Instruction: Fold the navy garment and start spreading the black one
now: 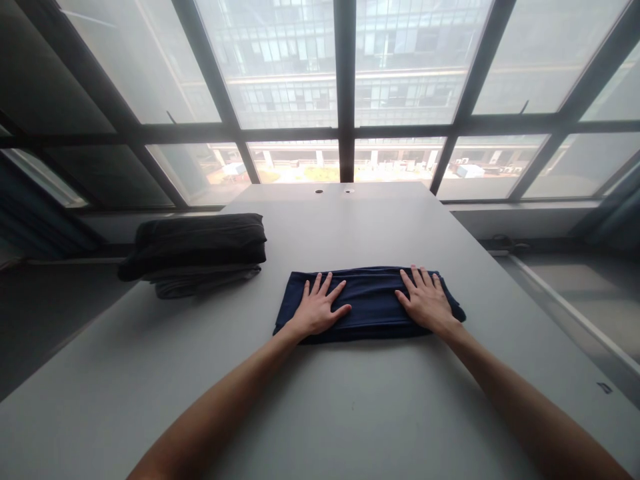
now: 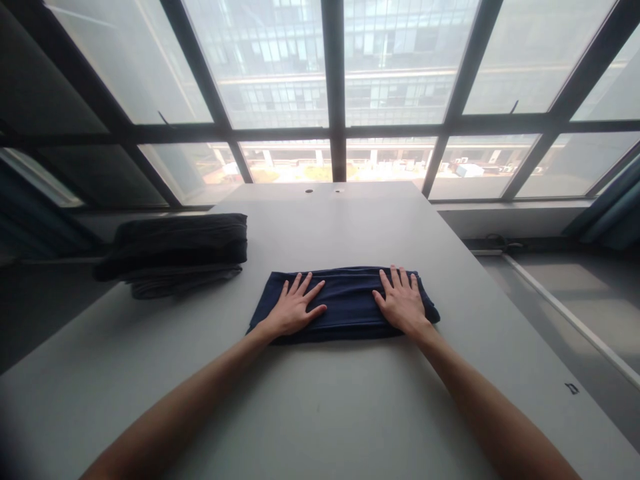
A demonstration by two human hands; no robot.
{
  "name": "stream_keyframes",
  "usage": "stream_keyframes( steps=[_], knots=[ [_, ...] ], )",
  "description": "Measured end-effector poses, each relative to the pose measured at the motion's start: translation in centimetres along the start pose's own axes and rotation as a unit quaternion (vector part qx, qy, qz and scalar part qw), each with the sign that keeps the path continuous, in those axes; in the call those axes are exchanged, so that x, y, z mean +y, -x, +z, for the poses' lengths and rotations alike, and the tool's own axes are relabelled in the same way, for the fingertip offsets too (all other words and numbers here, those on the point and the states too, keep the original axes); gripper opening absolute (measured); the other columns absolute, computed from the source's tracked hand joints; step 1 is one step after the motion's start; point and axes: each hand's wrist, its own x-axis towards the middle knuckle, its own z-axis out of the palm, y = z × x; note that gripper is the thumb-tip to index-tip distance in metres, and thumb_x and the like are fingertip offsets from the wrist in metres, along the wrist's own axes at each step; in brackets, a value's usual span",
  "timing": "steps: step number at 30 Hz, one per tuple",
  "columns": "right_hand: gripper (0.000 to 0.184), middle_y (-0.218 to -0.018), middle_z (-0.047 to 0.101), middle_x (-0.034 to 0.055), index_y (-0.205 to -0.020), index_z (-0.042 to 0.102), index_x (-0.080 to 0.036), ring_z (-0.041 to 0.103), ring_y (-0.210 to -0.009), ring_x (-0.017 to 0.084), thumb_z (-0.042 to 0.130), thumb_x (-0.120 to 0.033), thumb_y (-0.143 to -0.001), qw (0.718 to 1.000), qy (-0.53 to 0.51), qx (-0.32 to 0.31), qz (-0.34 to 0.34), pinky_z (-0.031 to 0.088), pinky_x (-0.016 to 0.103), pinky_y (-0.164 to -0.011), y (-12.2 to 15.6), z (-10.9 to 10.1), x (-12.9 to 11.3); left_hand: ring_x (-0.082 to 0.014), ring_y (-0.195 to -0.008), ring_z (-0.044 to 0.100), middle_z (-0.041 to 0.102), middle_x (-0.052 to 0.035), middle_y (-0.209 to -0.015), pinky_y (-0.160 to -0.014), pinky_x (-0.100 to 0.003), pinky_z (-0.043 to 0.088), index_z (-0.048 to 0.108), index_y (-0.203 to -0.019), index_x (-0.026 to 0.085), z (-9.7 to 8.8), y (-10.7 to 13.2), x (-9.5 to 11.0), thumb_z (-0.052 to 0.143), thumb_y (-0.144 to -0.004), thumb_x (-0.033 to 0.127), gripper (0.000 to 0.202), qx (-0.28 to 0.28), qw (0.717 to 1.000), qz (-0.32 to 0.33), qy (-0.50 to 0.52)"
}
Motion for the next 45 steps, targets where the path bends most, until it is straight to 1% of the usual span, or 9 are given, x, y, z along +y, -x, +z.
stream_keyframes(
  steps=[6, 9, 14, 17, 21, 24, 29, 35, 45],
  knots=[
    [0.064, -0.17, 0.016, 0.0148, -0.16, 0.039, -0.016, 0.008, -0.157, 0.036, 0.04, -0.045, -0.102, 0.998, -0.003, 0.055, 0.015, 0.004, 0.065, -0.123, 0.4, -1.4, -1.5, -0.0394, -0.158, 0.001, 0.009, -0.0057, -0.172, -0.122, -0.068, 0.005, 0.026, -0.162, 0.04, 0.2, -0.3, -0.5, 0.035, -0.095, 0.078, 0.078, 0.008, 1.0, 0.01, 0.002],
    [0.061, -0.17, 0.015, 0.0139, -0.16, 0.037, -0.013, 0.005, -0.158, 0.031, 0.035, -0.036, -0.104, 0.996, -0.027, 0.082, -0.036, 0.005, 0.058, -0.126, 0.8, -2.6, -3.7, -0.0399, -0.158, 0.002, 0.009, -0.0057, -0.173, -0.122, -0.068, 0.005, 0.026, -0.162, 0.04, 0.4, -0.3, -0.5, 0.035, -0.094, 0.078, 0.078, 0.012, 1.0, 0.009, -0.002],
    [0.063, -0.17, 0.016, 0.0097, -0.162, 0.035, -0.024, 0.011, -0.158, 0.03, 0.037, -0.052, -0.105, 0.991, -0.086, 0.005, -0.098, 0.016, 0.052, -0.126, 1.3, -1.6, -6.1, -0.0388, -0.158, 0.001, 0.01, -0.0067, -0.173, -0.122, -0.067, 0.005, 0.026, -0.163, 0.038, 0.3, -0.2, -0.3, 0.033, -0.094, 0.08, 0.081, 0.012, 1.0, 0.007, -0.014],
    [0.065, -0.17, 0.017, 0.0101, -0.161, 0.036, -0.028, 0.012, -0.157, 0.032, 0.039, -0.059, -0.103, 0.99, -0.102, -0.036, -0.086, 0.017, 0.054, -0.125, 1.3, -0.3, -6.0, -0.0389, -0.158, 0.002, 0.012, -0.0071, -0.173, -0.123, -0.066, 0.005, 0.027, -0.163, 0.038, 0.3, -0.1, -0.2, 0.032, -0.094, 0.08, 0.081, 0.015, 1.0, 0.008, -0.018],
    [0.066, -0.17, 0.019, 0.0102, -0.161, 0.036, -0.028, 0.013, -0.157, 0.031, 0.038, -0.059, -0.103, 0.991, -0.101, -0.037, -0.085, 0.018, 0.052, -0.124, 1.2, 0.1, -5.7, -0.0397, -0.158, 0.004, 0.013, -0.0053, -0.173, -0.122, -0.067, 0.006, 0.028, -0.162, 0.039, 0.5, -0.1, -0.3, 0.034, -0.094, 0.079, 0.079, 0.019, 1.0, 0.009, -0.019],
    [0.066, -0.168, 0.025, 0.0125, -0.16, 0.039, -0.023, 0.018, -0.156, 0.032, 0.038, -0.056, -0.103, 0.994, -0.08, 0.005, -0.07, 0.019, 0.053, -0.124, 1.2, -0.9, -5.6, -0.0398, -0.158, 0.004, 0.012, -0.0046, -0.173, -0.123, -0.067, 0.006, 0.027, -0.162, 0.039, 0.5, -0.1, -0.3, 0.035, -0.094, 0.079, 0.079, 0.017, 1.0, 0.009, -0.018],
    [0.059, -0.166, 0.029, 0.0148, -0.158, 0.042, -0.016, 0.021, -0.155, 0.032, 0.037, -0.039, -0.104, 0.994, -0.023, 0.103, -0.01, 0.017, 0.055, -0.124, 0.7, -2.2, -3.7, -0.0395, -0.158, 0.003, 0.012, -0.0047, -0.173, -0.123, -0.067, 0.007, 0.027, -0.162, 0.04, 0.4, -0.1, -0.3, 0.034, -0.095, 0.078, 0.078, 0.017, 1.0, 0.009, -0.01],
    [0.058, -0.161, 0.04, 0.0157, -0.153, 0.05, -0.018, 0.029, -0.152, 0.033, 0.038, -0.046, -0.104, 0.999, -0.003, 0.043, -0.005, 0.021, 0.056, -0.121, 0.2, -0.7, -2.1, -0.0383, -0.158, 0.002, 0.01, -0.0057, -0.173, -0.122, -0.067, 0.005, 0.027, -0.162, 0.039, 0.4, -0.2, -0.4, 0.033, -0.095, 0.078, 0.078, 0.013, 1.0, 0.007, -0.007],
    [0.058, -0.162, 0.038, 0.0164, -0.155, 0.047, -0.019, 0.029, -0.151, 0.033, 0.04, -0.043, -0.103, 0.998, -0.012, 0.056, 0.009, 0.018, 0.056, -0.122, 0.3, -0.4, -2.5, -0.0373, -0.158, 0.001, 0.011, -0.0059, -0.173, -0.123, -0.066, 0.005, 0.025, -0.163, 0.038, 0.5, -0.1, -0.2, 0.032, -0.095, 0.078, 0.079, 0.004, 1.0, 0.007, -0.016]
  ],
)
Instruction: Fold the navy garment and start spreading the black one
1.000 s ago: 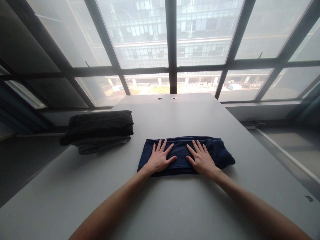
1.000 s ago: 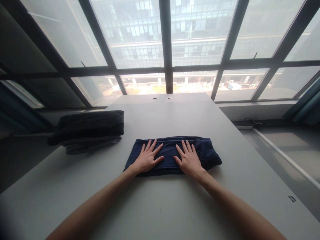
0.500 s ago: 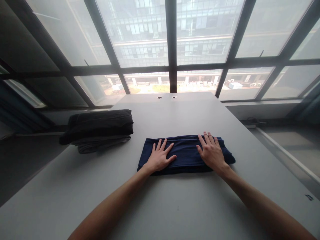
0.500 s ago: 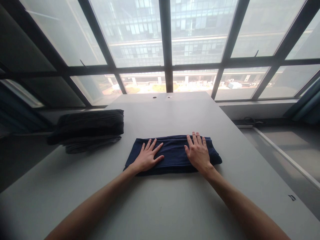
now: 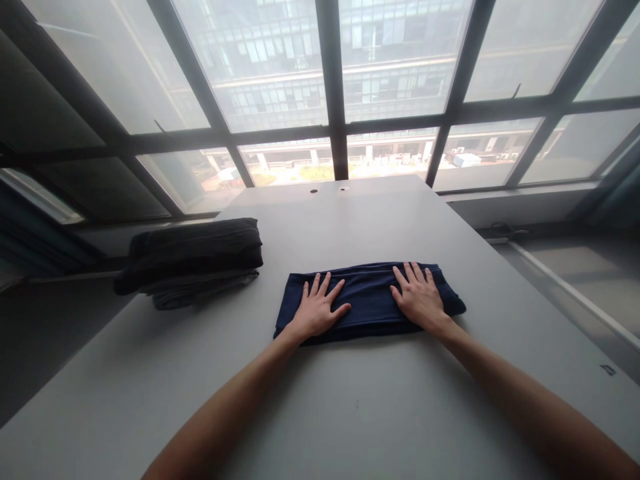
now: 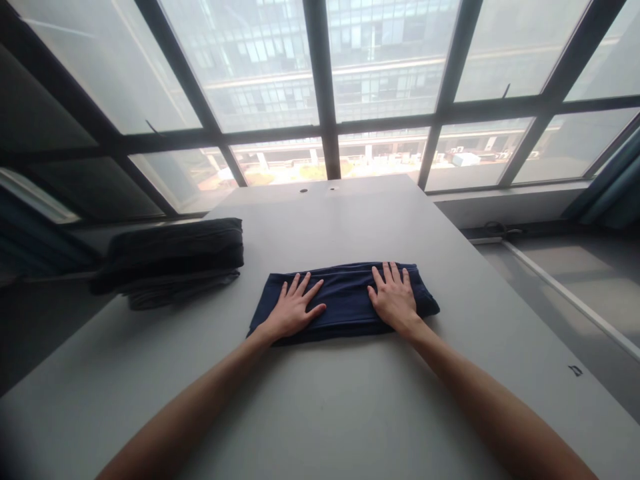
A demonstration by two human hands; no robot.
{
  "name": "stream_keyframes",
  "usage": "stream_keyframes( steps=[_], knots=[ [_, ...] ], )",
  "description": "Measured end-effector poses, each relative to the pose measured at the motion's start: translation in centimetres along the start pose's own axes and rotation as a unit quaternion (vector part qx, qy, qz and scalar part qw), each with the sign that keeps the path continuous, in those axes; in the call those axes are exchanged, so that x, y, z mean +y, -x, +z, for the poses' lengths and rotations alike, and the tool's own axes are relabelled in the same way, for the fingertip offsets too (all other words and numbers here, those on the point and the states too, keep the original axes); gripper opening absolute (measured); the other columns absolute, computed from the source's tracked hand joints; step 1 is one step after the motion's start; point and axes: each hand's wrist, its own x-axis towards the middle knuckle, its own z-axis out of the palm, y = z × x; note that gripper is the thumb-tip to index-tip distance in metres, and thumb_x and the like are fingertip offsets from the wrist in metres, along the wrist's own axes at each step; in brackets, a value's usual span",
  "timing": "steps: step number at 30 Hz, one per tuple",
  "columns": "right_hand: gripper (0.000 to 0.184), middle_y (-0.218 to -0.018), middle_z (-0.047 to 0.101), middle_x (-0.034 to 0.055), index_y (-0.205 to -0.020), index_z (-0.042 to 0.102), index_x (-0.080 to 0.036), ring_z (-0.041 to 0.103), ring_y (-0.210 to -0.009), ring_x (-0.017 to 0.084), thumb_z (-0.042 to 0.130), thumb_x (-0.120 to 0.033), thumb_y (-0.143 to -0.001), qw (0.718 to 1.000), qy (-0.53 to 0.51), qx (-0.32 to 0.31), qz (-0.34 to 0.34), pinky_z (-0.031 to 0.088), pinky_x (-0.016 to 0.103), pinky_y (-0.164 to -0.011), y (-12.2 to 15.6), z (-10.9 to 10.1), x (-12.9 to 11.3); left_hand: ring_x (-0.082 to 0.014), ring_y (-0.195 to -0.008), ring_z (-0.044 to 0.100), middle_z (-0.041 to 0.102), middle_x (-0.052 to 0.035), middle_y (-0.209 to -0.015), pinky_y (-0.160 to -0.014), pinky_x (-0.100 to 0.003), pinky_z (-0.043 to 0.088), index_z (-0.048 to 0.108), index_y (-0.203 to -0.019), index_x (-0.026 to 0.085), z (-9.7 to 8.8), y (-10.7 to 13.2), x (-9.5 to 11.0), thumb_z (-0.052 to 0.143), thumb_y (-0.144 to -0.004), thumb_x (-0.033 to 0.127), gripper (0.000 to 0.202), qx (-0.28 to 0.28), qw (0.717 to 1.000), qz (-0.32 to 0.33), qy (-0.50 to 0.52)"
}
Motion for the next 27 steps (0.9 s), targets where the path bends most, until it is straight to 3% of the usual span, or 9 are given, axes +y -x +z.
stream_keyframes(
  steps=[5, 10, 14, 18, 22, 25, 27],
  knots=[
    [0.059, -0.167, 0.028, 0.0165, -0.157, 0.043, -0.017, 0.023, -0.154, 0.033, 0.043, -0.039, -0.102, 0.999, 0.002, 0.034, 0.004, 0.018, 0.057, -0.122, 0.2, -0.1, -0.2, -0.0352, -0.158, 0.009, 0.02, -0.0064, -0.171, -0.122, -0.066, 0.01, 0.029, -0.162, 0.035, -1.0, -0.1, 0.0, 0.027, -0.104, 0.063, 0.065, 0.035, 0.998, -0.034, 0.036],
    [0.055, -0.16, 0.041, 0.0202, -0.151, 0.052, -0.013, 0.029, -0.151, 0.035, 0.043, -0.038, -0.102, 1.0, -0.002, 0.029, 0.007, 0.019, 0.058, -0.121, 0.2, 0.2, -0.2, -0.03, -0.136, 0.049, 0.055, -0.0164, -0.146, -0.115, -0.044, 0.037, 0.054, -0.146, 0.017, -4.4, 0.2, -2.4, 0.041, -0.105, 0.038, 0.048, 0.118, 0.985, -0.125, 0.004],
    [0.056, -0.159, 0.04, 0.0216, -0.151, 0.051, -0.012, 0.03, -0.151, 0.036, 0.044, -0.037, -0.101, 0.999, -0.017, 0.031, 0.008, 0.019, 0.058, -0.121, 0.1, 0.3, -0.2, -0.0334, -0.117, 0.06, 0.065, -0.0193, -0.121, -0.099, -0.04, 0.046, 0.063, -0.12, 0.013, -6.2, 2.1, -5.1, 0.052, -0.098, 0.04, 0.036, 0.076, 0.966, -0.233, -0.081],
    [0.055, -0.16, 0.038, 0.0226, -0.15, 0.052, -0.009, 0.029, -0.151, 0.037, 0.046, -0.031, -0.1, 0.998, -0.033, 0.052, 0.005, 0.016, 0.061, -0.122, 0.1, -0.3, -0.3, -0.0314, -0.101, 0.068, 0.071, -0.0184, -0.106, -0.086, -0.035, 0.047, 0.063, -0.109, 0.014, -5.7, 4.9, -6.9, 0.047, -0.099, 0.05, 0.041, 0.016, 0.959, -0.277, -0.052],
    [0.048, -0.158, 0.043, 0.0202, -0.144, 0.058, -0.007, 0.03, -0.152, 0.032, 0.041, -0.021, -0.101, 0.992, -0.076, 0.09, -0.04, 0.016, 0.056, -0.125, 0.2, -1.3, -1.1, -0.0299, -0.082, 0.07, 0.072, -0.0137, -0.083, -0.073, -0.033, 0.046, 0.065, -0.084, 0.019, -4.7, 6.7, -7.4, 0.039, -0.098, 0.061, 0.051, -0.045, 0.956, -0.289, 0.007],
    [0.046, -0.157, 0.046, 0.0155, -0.14, 0.062, -0.01, 0.033, -0.152, 0.026, 0.038, -0.028, -0.105, 0.98, -0.144, 0.069, -0.119, 0.024, 0.046, -0.125, 0.6, -1.8, -2.0, -0.0293, -0.081, 0.07, 0.074, -0.0124, -0.085, -0.072, -0.033, 0.046, 0.065, -0.081, 0.02, -4.1, 6.9, -7.3, 0.042, -0.096, 0.063, 0.05, -0.035, 0.963, -0.263, 0.046],
    [0.051, -0.161, 0.041, 0.0126, -0.148, 0.056, -0.015, 0.03, -0.153, 0.026, 0.038, -0.039, -0.107, 0.969, -0.173, 0.023, -0.177, 0.027, 0.047, -0.124, 1.0, -1.8, -2.6, -0.029, -0.087, 0.071, 0.075, -0.013, -0.093, -0.075, -0.032, 0.047, 0.065, -0.086, 0.02, -3.8, 6.6, -7.3, 0.047, -0.095, 0.058, 0.043, -0.008, 0.968, -0.242, 0.068]
  ],
)
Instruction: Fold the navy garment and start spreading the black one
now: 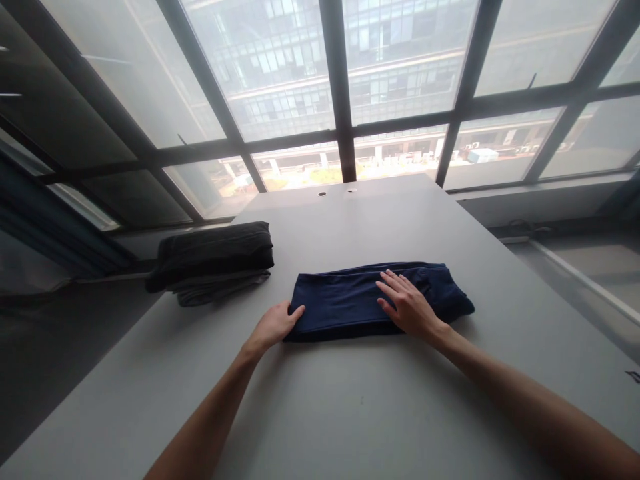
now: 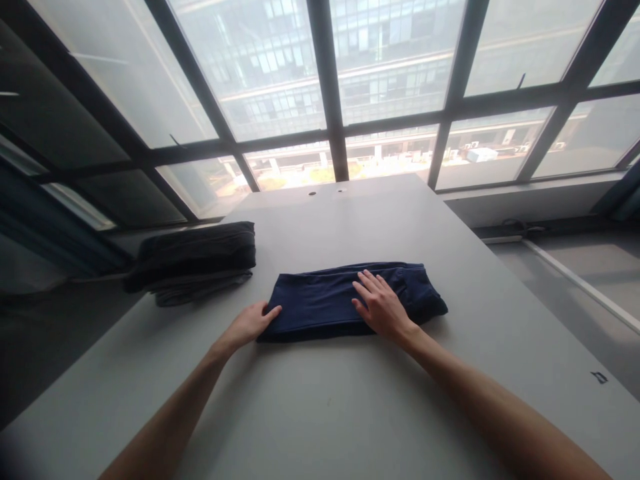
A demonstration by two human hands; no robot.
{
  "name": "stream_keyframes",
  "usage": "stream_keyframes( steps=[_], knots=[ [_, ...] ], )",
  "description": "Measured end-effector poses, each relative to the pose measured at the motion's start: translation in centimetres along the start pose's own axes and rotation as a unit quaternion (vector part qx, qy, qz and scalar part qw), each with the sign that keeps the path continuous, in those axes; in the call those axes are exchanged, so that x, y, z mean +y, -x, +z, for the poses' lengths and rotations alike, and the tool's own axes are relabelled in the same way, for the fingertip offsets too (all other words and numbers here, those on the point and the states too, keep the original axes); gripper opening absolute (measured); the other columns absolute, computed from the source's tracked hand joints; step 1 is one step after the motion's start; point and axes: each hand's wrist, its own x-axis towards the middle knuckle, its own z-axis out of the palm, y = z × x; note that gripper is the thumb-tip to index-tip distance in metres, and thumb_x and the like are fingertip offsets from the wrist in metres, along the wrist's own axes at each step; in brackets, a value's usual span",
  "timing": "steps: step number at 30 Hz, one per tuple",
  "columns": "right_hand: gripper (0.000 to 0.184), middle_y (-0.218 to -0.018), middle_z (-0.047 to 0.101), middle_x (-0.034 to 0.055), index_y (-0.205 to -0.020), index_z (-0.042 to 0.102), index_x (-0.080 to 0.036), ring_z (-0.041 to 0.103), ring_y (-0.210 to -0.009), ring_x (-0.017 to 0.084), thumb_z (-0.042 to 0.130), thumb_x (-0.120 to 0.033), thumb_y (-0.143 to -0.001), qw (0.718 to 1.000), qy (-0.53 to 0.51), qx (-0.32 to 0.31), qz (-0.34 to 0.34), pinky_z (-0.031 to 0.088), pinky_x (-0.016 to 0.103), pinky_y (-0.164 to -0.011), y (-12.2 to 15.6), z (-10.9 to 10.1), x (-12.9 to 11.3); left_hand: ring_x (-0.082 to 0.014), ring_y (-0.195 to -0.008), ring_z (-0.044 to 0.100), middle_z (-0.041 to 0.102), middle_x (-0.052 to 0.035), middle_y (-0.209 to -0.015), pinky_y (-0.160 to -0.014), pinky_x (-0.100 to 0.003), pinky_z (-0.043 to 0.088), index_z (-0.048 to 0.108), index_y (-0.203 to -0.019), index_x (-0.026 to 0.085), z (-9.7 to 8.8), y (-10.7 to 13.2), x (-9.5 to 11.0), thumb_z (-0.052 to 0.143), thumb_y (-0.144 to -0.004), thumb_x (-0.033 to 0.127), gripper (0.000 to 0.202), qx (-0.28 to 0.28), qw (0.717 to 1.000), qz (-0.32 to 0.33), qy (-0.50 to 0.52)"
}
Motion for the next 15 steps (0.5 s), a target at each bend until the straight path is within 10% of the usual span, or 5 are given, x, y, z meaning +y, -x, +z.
stream_keyframes(
  steps=[7, 15],
  knots=[
    [0.077, -0.168, 0.021, 0.0128, -0.161, 0.035, -0.029, 0.013, -0.156, 0.037, 0.043, -0.072, -0.098, 0.99, -0.018, -0.133, -0.03, 0.016, 0.064, -0.123, 0.6, 0.7, -0.9, -0.027, -0.086, 0.069, 0.072, -0.0106, -0.092, -0.076, -0.032, 0.048, 0.058, -0.09, 0.021, 0.4, -0.6, -0.1, 0.046, -0.092, 0.044, 0.026, 0.079, 0.994, 0.013, 0.08],
    [0.073, -0.168, 0.023, 0.0128, -0.159, 0.04, -0.023, 0.015, -0.157, 0.032, 0.027, -0.068, -0.103, 0.995, 0.005, -0.101, 0.009, 0.017, 0.06, -0.124, 0.4, -1.1, -1.2, -0.0242, -0.078, 0.067, 0.068, -0.0039, -0.081, -0.069, -0.031, 0.05, 0.059, -0.087, 0.019, 0.2, -1.7, -1.3, 0.058, -0.083, 0.05, 0.031, 0.149, 0.962, -0.015, 0.23]
  ],
)
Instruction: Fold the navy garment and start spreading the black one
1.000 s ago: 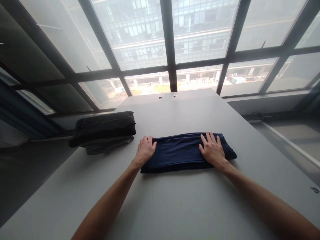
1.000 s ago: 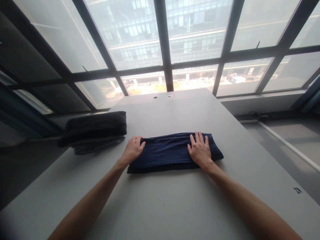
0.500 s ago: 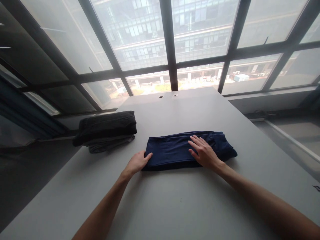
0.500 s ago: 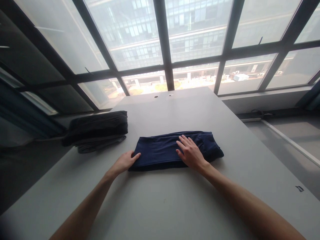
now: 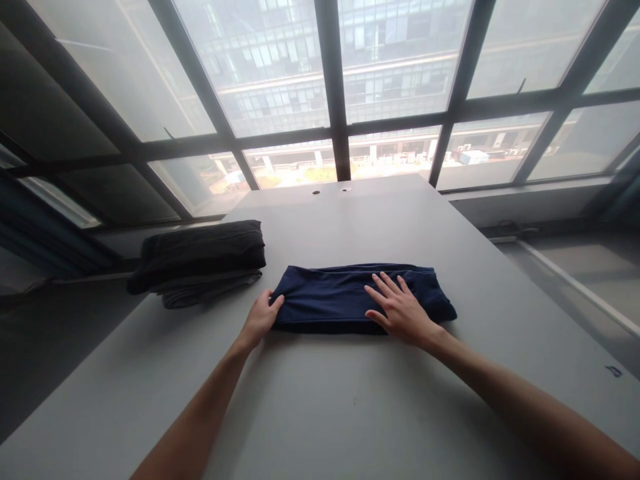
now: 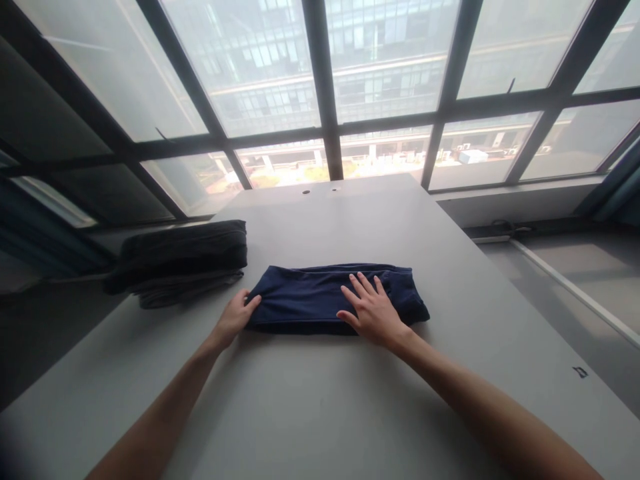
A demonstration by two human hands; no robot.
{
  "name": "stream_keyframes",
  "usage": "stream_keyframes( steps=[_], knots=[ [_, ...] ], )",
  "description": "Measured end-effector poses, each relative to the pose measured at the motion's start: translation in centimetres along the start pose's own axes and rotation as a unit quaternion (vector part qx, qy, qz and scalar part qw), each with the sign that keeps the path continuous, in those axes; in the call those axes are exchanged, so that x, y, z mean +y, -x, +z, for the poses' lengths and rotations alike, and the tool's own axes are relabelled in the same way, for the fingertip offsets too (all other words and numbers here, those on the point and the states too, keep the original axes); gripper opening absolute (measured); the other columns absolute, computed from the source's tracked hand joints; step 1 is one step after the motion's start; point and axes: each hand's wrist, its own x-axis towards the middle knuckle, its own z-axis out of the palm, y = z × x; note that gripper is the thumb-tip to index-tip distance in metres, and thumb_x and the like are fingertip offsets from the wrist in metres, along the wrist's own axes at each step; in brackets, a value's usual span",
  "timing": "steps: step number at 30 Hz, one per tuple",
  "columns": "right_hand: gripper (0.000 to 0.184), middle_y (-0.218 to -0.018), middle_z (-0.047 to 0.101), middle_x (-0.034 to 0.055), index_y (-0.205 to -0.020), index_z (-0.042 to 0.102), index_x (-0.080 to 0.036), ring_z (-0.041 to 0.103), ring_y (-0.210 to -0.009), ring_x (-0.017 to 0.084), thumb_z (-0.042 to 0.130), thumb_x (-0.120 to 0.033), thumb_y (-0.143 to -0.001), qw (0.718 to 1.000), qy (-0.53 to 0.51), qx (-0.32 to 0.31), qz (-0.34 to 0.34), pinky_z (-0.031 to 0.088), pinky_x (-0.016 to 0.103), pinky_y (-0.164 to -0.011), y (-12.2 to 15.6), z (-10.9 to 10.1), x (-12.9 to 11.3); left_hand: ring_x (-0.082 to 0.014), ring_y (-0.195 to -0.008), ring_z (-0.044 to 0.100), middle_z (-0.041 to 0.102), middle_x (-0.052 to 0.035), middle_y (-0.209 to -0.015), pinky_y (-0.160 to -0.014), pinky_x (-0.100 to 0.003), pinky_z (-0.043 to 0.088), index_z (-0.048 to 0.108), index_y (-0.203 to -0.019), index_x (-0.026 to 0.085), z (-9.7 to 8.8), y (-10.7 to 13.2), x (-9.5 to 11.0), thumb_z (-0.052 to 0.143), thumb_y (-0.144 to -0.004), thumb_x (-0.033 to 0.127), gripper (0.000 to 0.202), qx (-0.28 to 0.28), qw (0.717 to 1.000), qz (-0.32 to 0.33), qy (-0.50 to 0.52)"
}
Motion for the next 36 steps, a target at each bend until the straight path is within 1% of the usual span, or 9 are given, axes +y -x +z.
stream_keyframes(
  steps=[3, 6, 9, 17, 21, 24, 26, 30, 36],
  knots=[
    [0.075, -0.167, 0.023, 0.0159, -0.158, 0.042, -0.023, 0.017, -0.156, 0.035, 0.031, -0.07, -0.101, 0.999, 0.021, -0.021, 0.019, 0.016, 0.061, -0.123, 0.1, 0.6, 0.5, -0.0227, -0.078, 0.07, 0.072, -0.005, -0.086, -0.069, -0.03, 0.054, 0.063, -0.102, 0.016, 0.0, -0.1, -0.1, 0.069, -0.079, 0.046, 0.038, -0.003, 0.992, -0.057, 0.113],
    [0.078, -0.167, 0.021, 0.0181, -0.16, 0.038, -0.023, 0.017, -0.156, 0.036, 0.035, -0.072, -0.099, 0.999, 0.029, -0.028, 0.022, 0.014, 0.061, -0.123, 0.2, 1.6, 0.8, -0.0222, -0.093, 0.073, 0.076, -0.0105, -0.108, -0.082, -0.03, 0.059, 0.063, -0.121, 0.014, -0.4, 0.2, 0.5, 0.077, -0.076, 0.037, 0.052, -0.068, 0.96, -0.112, 0.246],
    [0.078, -0.167, 0.022, 0.0193, -0.16, 0.039, -0.023, 0.017, -0.156, 0.035, 0.033, -0.072, -0.1, 0.999, 0.029, -0.021, 0.022, 0.015, 0.061, -0.123, 0.2, 2.1, 0.8, -0.0231, -0.104, 0.073, 0.073, -0.0124, -0.125, -0.088, -0.029, 0.06, 0.063, -0.129, 0.014, -0.9, 0.7, 1.3, 0.08, -0.077, 0.032, 0.058, -0.132, 0.931, -0.133, 0.313],
    [0.076, -0.166, 0.024, 0.0185, -0.159, 0.04, -0.023, 0.019, -0.155, 0.036, 0.035, -0.07, -0.1, 0.999, 0.022, -0.008, 0.023, 0.016, 0.061, -0.123, 0.2, 2.2, 0.8, -0.0219, -0.101, 0.075, 0.069, -0.012, -0.134, -0.078, -0.024, 0.062, 0.059, -0.141, 0.017, -1.5, 1.4, 2.3, 0.079, -0.078, 0.025, 0.066, -0.146, 0.912, -0.141, 0.357],
    [0.075, -0.166, 0.026, 0.018, -0.159, 0.042, -0.023, 0.021, -0.154, 0.037, 0.038, -0.069, -0.1, 0.999, 0.022, -0.006, 0.025, 0.016, 0.061, -0.123, 0.1, 2.2, 0.7, -0.0281, -0.111, 0.072, 0.069, -0.0141, -0.134, -0.09, -0.031, 0.061, 0.059, -0.141, 0.016, -2.2, 1.7, 2.7, 0.083, -0.076, 0.035, 0.072, -0.201, 0.911, -0.106, 0.345],
    [0.074, -0.166, 0.027, 0.0181, -0.159, 0.042, -0.023, 0.022, -0.154, 0.037, 0.039, -0.069, -0.1, 0.999, 0.025, -0.007, 0.027, 0.017, 0.06, -0.123, 0.2, 2.0, 0.6, -0.0306, -0.119, 0.068, 0.069, -0.0143, -0.134, -0.103, -0.035, 0.055, 0.062, -0.138, 0.014, -2.4, 2.0, 3.1, 0.086, -0.071, 0.038, 0.075, -0.173, 0.927, -0.068, 0.327],
    [0.074, -0.165, 0.027, 0.0188, -0.158, 0.042, -0.023, 0.023, -0.154, 0.036, 0.039, -0.068, -0.1, 0.999, 0.028, -0.008, 0.025, 0.017, 0.06, -0.122, 0.2, 1.9, 0.6, -0.0302, -0.118, 0.069, 0.071, -0.0137, -0.13, -0.105, -0.036, 0.054, 0.063, -0.138, 0.014, -2.2, 2.1, 3.3, 0.085, -0.071, 0.037, 0.074, -0.157, 0.927, -0.066, 0.333],
    [0.073, -0.165, 0.028, 0.0195, -0.158, 0.043, -0.022, 0.023, -0.154, 0.036, 0.037, -0.068, -0.101, 0.999, 0.028, -0.004, 0.02, 0.017, 0.061, -0.122, 0.2, 1.9, 0.6, -0.0279, -0.104, 0.074, 0.076, -0.0129, -0.119, -0.091, -0.033, 0.061, 0.064, -0.136, 0.014, -1.9, 2.2, 3.4, 0.076, -0.076, 0.025, 0.061, -0.153, 0.911, -0.125, 0.361],
    [0.073, -0.165, 0.029, 0.019, -0.158, 0.043, -0.023, 0.023, -0.154, 0.036, 0.037, -0.068, -0.101, 0.999, 0.03, -0.004, 0.023, 0.018, 0.062, -0.122, 0.2, 2.1, 0.7, -0.0247, -0.102, 0.074, 0.075, -0.0137, -0.122, -0.08, -0.027, 0.062, 0.063, -0.137, 0.013, -2.1, 2.0, 3.2, 0.067, -0.082, 0.018, 0.056, -0.151, 0.896, -0.158, 0.386]
  ],
)
